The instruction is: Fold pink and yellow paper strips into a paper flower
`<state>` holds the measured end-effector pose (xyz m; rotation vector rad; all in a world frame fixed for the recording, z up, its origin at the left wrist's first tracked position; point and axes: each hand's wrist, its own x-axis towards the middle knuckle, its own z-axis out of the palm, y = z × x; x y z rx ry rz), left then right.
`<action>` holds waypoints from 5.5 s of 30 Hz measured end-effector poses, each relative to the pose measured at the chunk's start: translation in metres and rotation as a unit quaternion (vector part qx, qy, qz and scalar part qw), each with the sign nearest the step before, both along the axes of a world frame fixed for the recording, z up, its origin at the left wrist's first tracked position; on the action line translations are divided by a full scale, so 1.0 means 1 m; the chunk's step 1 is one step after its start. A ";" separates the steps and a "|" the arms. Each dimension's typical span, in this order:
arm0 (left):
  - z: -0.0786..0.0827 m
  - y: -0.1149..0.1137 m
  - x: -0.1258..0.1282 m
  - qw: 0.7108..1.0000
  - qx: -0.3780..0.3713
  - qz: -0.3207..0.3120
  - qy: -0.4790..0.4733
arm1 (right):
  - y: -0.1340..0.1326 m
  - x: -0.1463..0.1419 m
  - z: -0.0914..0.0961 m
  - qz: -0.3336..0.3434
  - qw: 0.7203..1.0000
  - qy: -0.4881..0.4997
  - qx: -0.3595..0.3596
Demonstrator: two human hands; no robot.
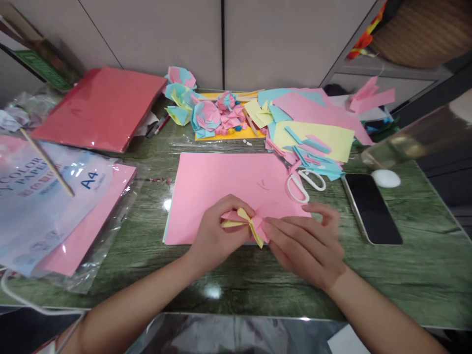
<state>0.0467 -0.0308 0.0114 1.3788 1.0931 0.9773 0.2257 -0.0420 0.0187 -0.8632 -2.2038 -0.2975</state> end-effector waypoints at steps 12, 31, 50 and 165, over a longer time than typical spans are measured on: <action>-0.011 0.004 0.003 0.969 -0.172 -0.008 -0.178 | 0.012 -0.010 -0.003 -0.044 0.950 0.156 -0.268; -0.015 0.005 0.009 0.920 -0.291 -0.036 -0.260 | 0.016 -0.013 -0.013 -0.073 0.938 0.147 -0.306; -0.021 0.014 -0.001 0.869 -0.374 -0.097 -0.309 | 0.025 -0.003 -0.001 0.031 0.858 0.177 -0.480; -0.022 0.004 0.010 0.964 -0.194 0.038 -0.175 | 0.018 -0.015 -0.030 -0.094 0.957 0.099 -0.255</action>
